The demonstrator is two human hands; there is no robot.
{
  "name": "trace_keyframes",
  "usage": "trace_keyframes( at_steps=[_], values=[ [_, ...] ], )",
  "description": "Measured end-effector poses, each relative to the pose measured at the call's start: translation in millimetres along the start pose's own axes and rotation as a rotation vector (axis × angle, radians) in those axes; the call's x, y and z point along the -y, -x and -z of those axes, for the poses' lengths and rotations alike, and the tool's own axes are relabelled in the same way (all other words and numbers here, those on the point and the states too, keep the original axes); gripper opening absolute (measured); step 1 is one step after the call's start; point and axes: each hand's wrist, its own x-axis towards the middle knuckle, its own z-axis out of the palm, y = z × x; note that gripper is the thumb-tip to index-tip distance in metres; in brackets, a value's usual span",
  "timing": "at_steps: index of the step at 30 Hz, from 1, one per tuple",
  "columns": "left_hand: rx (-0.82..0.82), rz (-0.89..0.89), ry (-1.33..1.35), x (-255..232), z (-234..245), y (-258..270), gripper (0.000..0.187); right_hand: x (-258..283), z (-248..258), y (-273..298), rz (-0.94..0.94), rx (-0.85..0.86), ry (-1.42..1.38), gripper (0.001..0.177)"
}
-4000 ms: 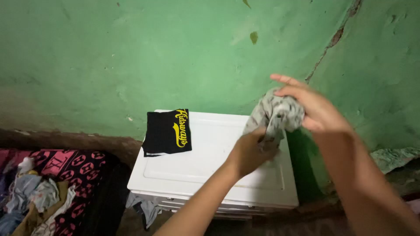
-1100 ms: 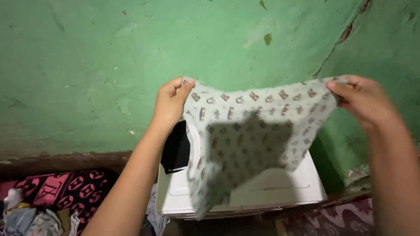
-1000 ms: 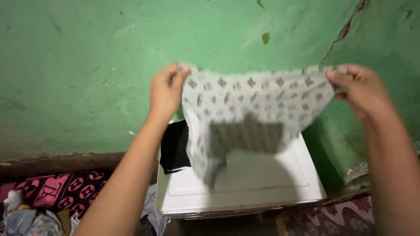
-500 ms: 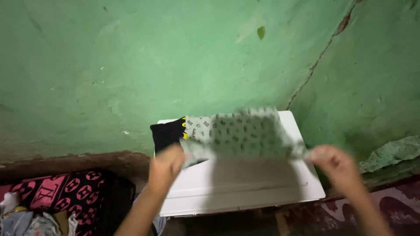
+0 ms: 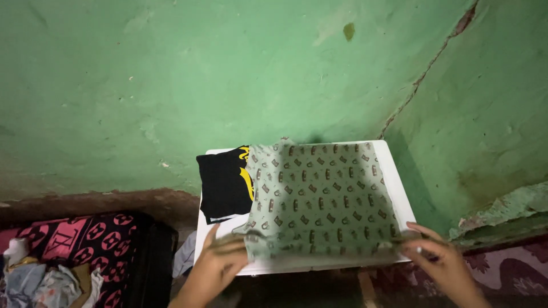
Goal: The person is folding various articles of clothing, including t-shirts, shorts, and undergarments, on top of a white storage bin and then placing them onto a bed.
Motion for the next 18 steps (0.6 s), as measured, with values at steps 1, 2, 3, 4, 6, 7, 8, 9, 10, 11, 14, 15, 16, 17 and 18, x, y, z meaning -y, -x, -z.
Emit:
trace_keyframes(
  at_steps=[1,2,3,4,6,7,8,9,10,11,14,15,16,17,18],
  values=[
    [-0.002,0.002,0.0,5.2,-0.6,-4.5,0.005,1.2,0.7,-6.6,0.002,0.003,0.0,0.014],
    [-0.045,0.008,0.01,10.3,-1.0,-8.9,0.004,2.5,1.5,-13.2,-0.085,0.001,-0.014,0.017],
    [-0.09,0.011,0.02,16.0,-1.3,-14.5,0.01,3.9,2.5,-21.1,-0.17,-0.003,-0.029,0.019],
    [-0.094,0.011,0.018,15.0,-1.4,-24.8,0.01,16.8,2.3,-31.8,-0.166,-0.003,-0.028,0.019],
    [-0.134,0.119,-0.008,12.9,-0.5,-44.9,0.014,42.8,0.7,-49.6,-0.351,0.003,0.074,0.025],
    [-0.135,0.119,-0.008,4.6,-4.0,-52.9,0.014,48.2,-4.0,-52.9,-0.35,0.003,0.074,0.025],
    [-0.074,0.355,-0.052,-3.4,-7.6,-61.1,0.019,53.6,-8.8,-56.5,-0.333,0.008,0.111,0.028],
    [-0.011,0.59,-0.095,-11.2,-11.3,-70.3,0.025,59.0,-12.8,-60.3,-0.316,0.012,0.149,0.033],
    [-0.012,0.588,-0.094,-12.1,-16.4,-70.2,0.025,63.2,-14.9,-60.9,-0.316,0.011,0.15,0.033],
    [-0.121,0.58,-0.098,-12.6,-21.4,-70.2,0.025,67.2,-17.4,-62.2,-0.271,-0.012,0.144,0.034],
    [-0.309,0.499,-0.064,-10.3,-34.4,-64.2,0.032,83.0,-18.5,-60.5,-0.232,-0.066,0.103,0.036],
    [-0.391,0.425,-0.028,-8.4,-38.2,-61.2,0.03,88.8,-18.3,-59.7,-0.236,-0.101,0.067,0.036],
    [-0.391,0.427,-0.028,-6.4,-38.6,-60.3,0.03,90.6,-18.7,-59.9,-0.236,-0.099,0.067,0.036],
    [-0.428,0.371,-0.029,-4.8,-39.0,-58.4,0.029,92.5,-19.1,-58.9,-0.251,-0.117,-0.01,0.037],
    [-0.466,0.316,-0.029,-3.2,-39.4,-56.6,0.028,94.3,-19.6,-58.0,-0.265,-0.135,-0.086,0.038]
  ],
)
